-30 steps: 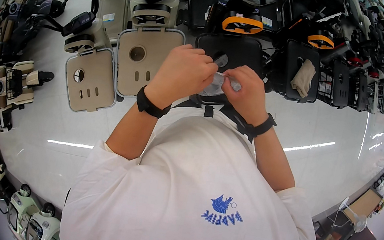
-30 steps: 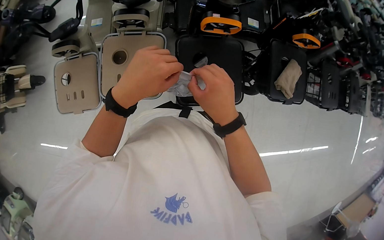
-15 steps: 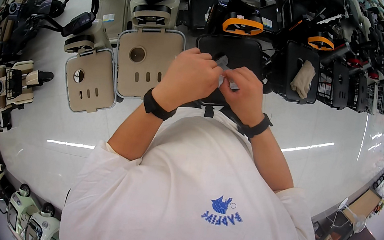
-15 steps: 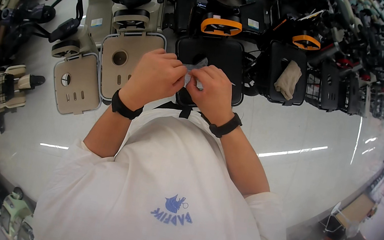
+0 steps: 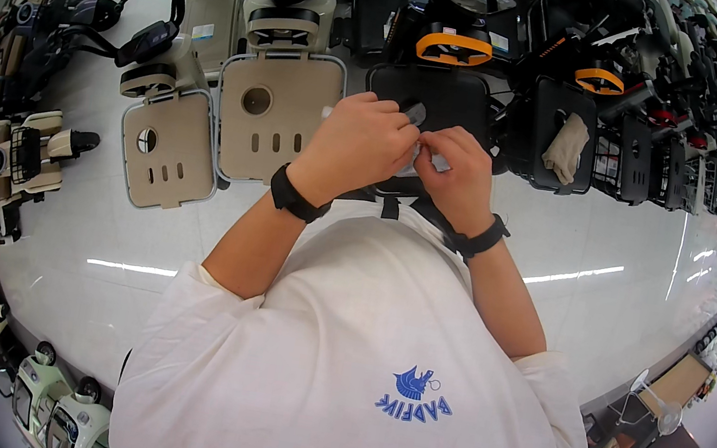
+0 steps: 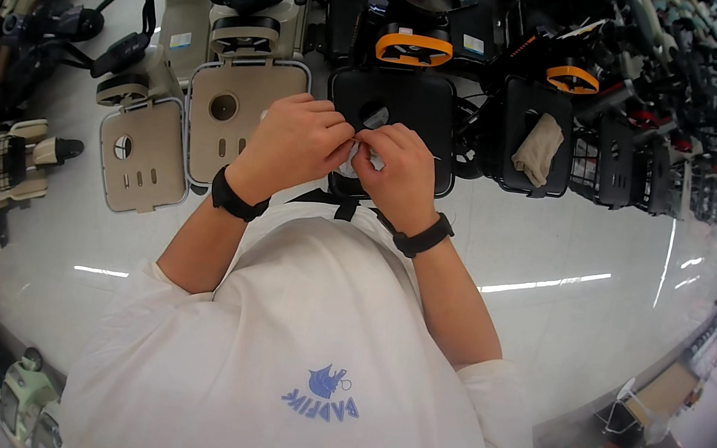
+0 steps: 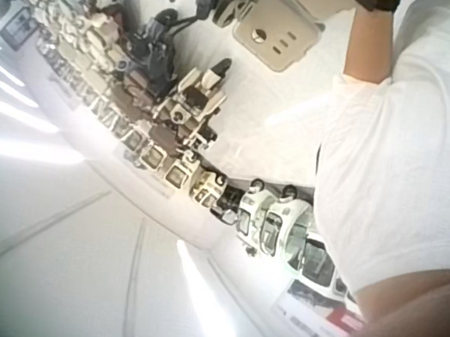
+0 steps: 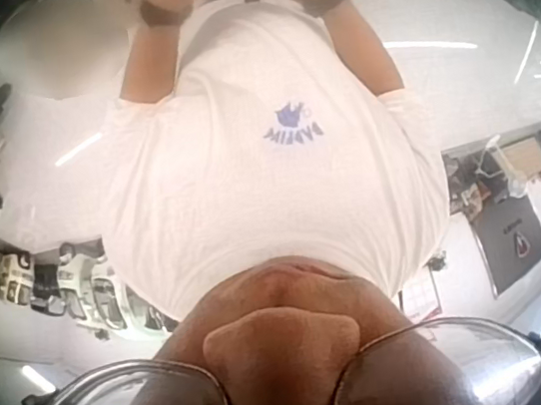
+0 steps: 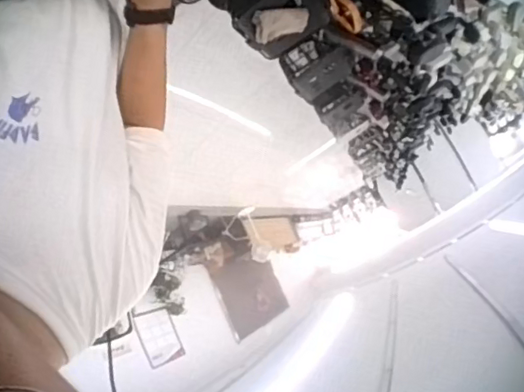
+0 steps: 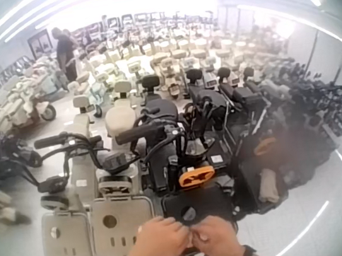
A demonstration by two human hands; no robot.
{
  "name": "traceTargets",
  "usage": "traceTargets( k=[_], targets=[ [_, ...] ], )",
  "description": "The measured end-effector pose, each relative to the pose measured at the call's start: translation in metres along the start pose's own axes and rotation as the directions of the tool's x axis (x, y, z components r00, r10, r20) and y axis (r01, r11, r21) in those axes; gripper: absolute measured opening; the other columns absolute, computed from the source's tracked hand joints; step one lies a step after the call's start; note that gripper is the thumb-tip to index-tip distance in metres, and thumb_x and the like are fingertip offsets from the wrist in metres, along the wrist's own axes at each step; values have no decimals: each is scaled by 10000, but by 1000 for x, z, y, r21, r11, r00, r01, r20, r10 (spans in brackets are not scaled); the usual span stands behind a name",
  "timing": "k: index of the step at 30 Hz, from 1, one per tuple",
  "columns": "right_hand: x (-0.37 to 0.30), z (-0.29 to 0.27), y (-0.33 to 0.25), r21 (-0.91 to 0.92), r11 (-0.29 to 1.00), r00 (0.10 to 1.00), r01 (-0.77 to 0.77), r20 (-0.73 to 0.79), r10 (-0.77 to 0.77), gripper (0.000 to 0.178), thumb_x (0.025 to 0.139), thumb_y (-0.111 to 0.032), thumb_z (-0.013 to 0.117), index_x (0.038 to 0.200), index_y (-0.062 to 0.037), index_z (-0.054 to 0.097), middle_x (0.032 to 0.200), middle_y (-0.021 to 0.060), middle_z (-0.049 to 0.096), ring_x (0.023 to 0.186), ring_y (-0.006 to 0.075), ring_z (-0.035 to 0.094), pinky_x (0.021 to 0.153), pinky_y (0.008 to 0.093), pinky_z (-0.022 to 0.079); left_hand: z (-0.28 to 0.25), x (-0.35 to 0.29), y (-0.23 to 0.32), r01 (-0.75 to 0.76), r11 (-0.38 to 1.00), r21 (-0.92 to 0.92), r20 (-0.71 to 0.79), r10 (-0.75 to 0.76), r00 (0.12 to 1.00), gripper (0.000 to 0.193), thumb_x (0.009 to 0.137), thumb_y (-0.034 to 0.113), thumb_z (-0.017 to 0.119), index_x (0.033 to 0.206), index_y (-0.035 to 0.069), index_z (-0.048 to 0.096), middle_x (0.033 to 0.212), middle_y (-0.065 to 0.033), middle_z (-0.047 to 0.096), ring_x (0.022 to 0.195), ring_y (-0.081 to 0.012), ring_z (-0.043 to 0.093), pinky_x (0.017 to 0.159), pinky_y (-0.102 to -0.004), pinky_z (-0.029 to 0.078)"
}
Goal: The person opens a plastic bag and removes a cloth. They then use the cloth to wipe the seats of several electric scooters parked in rows.
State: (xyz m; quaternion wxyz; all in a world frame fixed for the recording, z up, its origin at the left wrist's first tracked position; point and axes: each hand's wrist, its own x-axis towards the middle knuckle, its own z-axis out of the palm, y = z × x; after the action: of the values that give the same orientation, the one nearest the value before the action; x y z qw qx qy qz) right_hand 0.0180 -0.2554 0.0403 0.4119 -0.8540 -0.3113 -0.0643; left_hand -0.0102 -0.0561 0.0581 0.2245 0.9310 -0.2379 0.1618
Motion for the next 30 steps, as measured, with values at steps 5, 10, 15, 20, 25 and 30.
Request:
traceTargets(
  k=[5,10,15,20,25,30],
  targets=[
    [0,-5,2,-32,999,1000,-27,15,27,138,791,-19,761,927,-40,775,883,71,749,826,268,695,737,374,567,-4,-1,-3,9,1000,-2,40,-9,999,70,785,125,773,795,86,717,756,-13,693,765,-216,674,701,-364,529],
    [-1,0,-1,-3,1000,1000,-17,5,17,135,794,-32,759,927,-43,776,882,68,750,838,261,699,754,372,566,-4,-1,1,18,1000,-19,33,-18,999,60,796,124,768,800,88,719,772,-10,695,776,-210,672,708,-362,526],
    [-3,-4,2,-55,998,1000,3,16,-2,119,794,-33,754,910,-52,772,879,58,747,832,253,693,758,370,563,-6,-3,-4,40,999,-13,72,-39,997,76,791,145,765,760,102,709,756,-12,695,785,-213,679,731,-362,531],
    [-4,-2,2,-75,996,999,52,18,-51,99,787,-40,758,883,-63,764,869,43,746,825,243,690,753,360,554,-2,-4,0,19,998,-54,55,-16,998,77,798,135,783,813,93,721,766,-9,684,794,-212,676,710,-359,523],
    [-6,-2,1,-74,997,1000,14,7,-14,122,775,-36,756,894,-61,763,862,44,742,820,244,691,743,364,549,-6,-4,-4,-8,999,-54,73,12,997,78,795,129,785,814,94,719,770,-11,692,778,-219,674,706,-359,523],
    [-9,-4,3,-92,996,1000,18,17,-17,139,788,-20,743,920,-58,761,862,57,734,812,260,690,734,367,551,-9,-5,-5,6,999,-46,42,-4,999,93,801,156,756,744,115,695,751,-6,676,793,-212,670,716,-364,521]
  ],
)
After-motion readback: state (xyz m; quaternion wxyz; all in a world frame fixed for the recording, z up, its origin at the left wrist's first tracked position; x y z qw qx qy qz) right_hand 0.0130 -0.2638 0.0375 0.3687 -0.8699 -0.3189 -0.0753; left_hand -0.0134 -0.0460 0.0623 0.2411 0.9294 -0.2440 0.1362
